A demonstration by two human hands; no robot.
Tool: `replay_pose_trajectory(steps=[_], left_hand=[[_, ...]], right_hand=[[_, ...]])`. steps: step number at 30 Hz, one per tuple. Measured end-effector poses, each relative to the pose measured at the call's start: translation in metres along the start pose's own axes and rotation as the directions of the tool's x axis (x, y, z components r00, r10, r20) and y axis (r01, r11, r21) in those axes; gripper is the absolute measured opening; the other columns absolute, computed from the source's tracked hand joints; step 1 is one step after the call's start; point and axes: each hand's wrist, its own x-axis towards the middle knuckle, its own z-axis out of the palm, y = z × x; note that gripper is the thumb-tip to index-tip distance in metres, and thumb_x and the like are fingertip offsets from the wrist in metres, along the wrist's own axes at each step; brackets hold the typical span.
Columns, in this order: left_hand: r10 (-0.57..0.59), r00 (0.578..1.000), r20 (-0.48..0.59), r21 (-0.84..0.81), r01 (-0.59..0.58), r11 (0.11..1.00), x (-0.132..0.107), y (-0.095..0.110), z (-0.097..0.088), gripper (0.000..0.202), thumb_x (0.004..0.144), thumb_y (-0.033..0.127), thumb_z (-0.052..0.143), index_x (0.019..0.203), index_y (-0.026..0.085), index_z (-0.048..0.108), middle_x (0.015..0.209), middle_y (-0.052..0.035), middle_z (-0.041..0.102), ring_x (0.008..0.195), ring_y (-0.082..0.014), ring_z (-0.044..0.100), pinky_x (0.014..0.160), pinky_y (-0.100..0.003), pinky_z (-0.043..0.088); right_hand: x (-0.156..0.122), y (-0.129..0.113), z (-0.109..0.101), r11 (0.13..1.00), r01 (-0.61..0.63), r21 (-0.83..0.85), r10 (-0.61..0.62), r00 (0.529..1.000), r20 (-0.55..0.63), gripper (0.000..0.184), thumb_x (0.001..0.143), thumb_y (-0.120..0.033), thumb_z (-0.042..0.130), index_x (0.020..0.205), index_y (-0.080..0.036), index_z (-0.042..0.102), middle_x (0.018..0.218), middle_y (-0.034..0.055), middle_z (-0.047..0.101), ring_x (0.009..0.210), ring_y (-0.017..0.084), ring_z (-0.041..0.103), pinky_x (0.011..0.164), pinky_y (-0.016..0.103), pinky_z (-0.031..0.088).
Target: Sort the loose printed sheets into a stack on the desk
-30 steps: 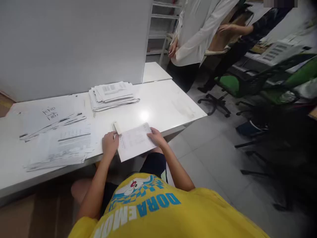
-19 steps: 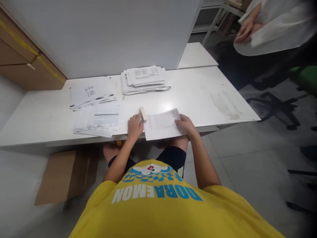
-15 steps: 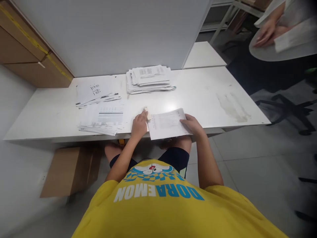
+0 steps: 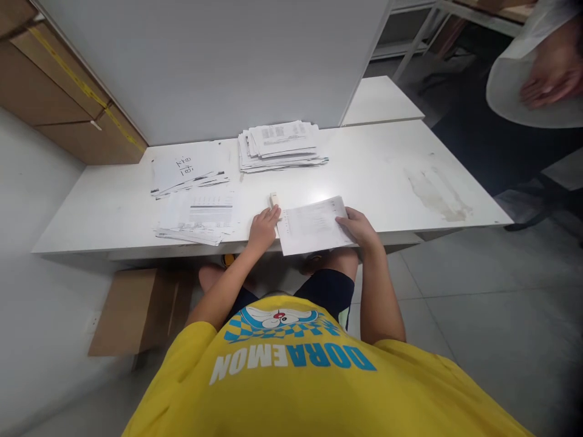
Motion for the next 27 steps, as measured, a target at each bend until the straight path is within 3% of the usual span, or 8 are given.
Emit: replay_pose_trajectory(steps=[5,8,10,12,14,16,22,27], left_hand=[[0.184,0.983,0.009,-0.05,-0.184,0.982,0.019,-0.018,-0.011,0.052,0.09,0.011,0.043,0.14,0.013,0.053,0.147,-0.0133,0.054,0.148,-0.0307,0.035,0.114,-0.053,0.039],[0.279,0.96,0.034,-0.13,-0.273,0.953,0.026,-0.032,-0.01,0.056,0.092,0.015,0.039,0.147,0.012,0.044,0.155,-0.014,0.044,0.151,-0.0274,0.027,0.122,-0.05,0.031],[0.229,0.972,0.054,-0.174,-0.217,0.961,0.028,-0.037,-0.008,0.062,0.093,0.021,0.04,0.154,0.013,0.032,0.163,-0.0129,0.029,0.154,-0.0265,0.02,0.124,-0.048,0.026],[0.141,0.986,0.093,-0.198,-0.121,0.973,0.03,-0.04,-0.007,0.072,0.093,0.031,0.046,0.158,0.013,0.02,0.166,-0.014,0.016,0.155,-0.0281,0.012,0.125,-0.048,0.022],[0.105,0.983,0.153,-0.204,-0.073,0.976,0.031,-0.039,-0.007,0.08,0.093,0.041,0.05,0.159,0.013,0.015,0.167,-0.0164,0.009,0.155,-0.0293,0.01,0.125,-0.048,0.02],[0.111,0.975,0.192,-0.201,-0.072,0.977,0.032,-0.036,-0.01,0.08,0.094,0.048,0.049,0.159,0.016,0.015,0.167,-0.0165,0.008,0.155,-0.0281,0.011,0.124,-0.048,0.02],[0.083,0.975,0.206,-0.209,-0.039,0.977,0.028,-0.031,-0.016,0.074,0.095,0.047,0.051,0.157,0.022,0.02,0.167,-0.0119,0.014,0.153,-0.0238,0.024,0.124,-0.044,0.02],[0.075,0.979,0.188,-0.264,-0.023,0.964,0.021,-0.029,-0.018,0.071,0.095,0.045,0.052,0.157,0.025,0.023,0.167,-0.0081,0.017,0.153,-0.0209,0.022,0.125,-0.042,0.019]], right_hand=[[-0.019,0.003,0.0,0.997,0.03,0.078,-0.029,1.0,-0.012,0.03,0.063,-0.034,0.065,0.089,-0.02,0.066,0.083,0.0022,0.068,0.082,0.023,0.06,0.076,0.034,0.05],[-0.035,-0.006,-0.015,0.978,0.126,0.164,-0.107,0.987,-0.119,0.032,0.063,-0.038,0.068,0.089,-0.02,0.064,0.083,0.0021,0.068,0.08,0.022,0.06,0.074,0.035,0.051],[-0.038,-0.025,-0.031,0.924,0.326,0.199,-0.255,0.914,-0.314,0.033,0.066,-0.041,0.068,0.092,-0.021,0.063,0.085,0.0016,0.067,0.083,0.021,0.06,0.077,0.035,0.051],[-0.028,-0.055,-0.048,0.822,0.54,0.182,-0.416,0.787,-0.455,0.031,0.069,-0.04,0.069,0.093,-0.021,0.061,0.087,0.0009,0.064,0.086,0.02,0.059,0.08,0.035,0.05],[-0.002,-0.092,-0.056,0.724,0.676,0.135,-0.558,0.69,-0.461,0.029,0.07,-0.037,0.07,0.091,-0.02,0.059,0.087,0.0005,0.061,0.085,0.018,0.057,0.081,0.033,0.05],[0.038,-0.126,-0.053,0.698,0.713,0.065,-0.641,0.662,-0.388,0.025,0.076,-0.033,0.066,0.095,-0.019,0.058,0.091,0.0022,0.061,0.086,0.017,0.055,0.083,0.033,0.049],[0.18,-0.168,0.013,0.756,0.478,-0.448,-0.568,0.818,-0.086,0.015,0.089,-0.021,0.053,0.1,-0.015,0.059,0.097,0.0096,0.062,0.097,0.022,0.054,0.093,0.041,0.045],[0.253,-0.166,0.072,0.759,0.376,-0.531,-0.465,0.884,-0.04,0.021,0.087,-0.012,0.048,0.103,-0.011,0.061,0.099,0.0136,0.062,0.098,0.025,0.055,0.096,0.042,0.043]])
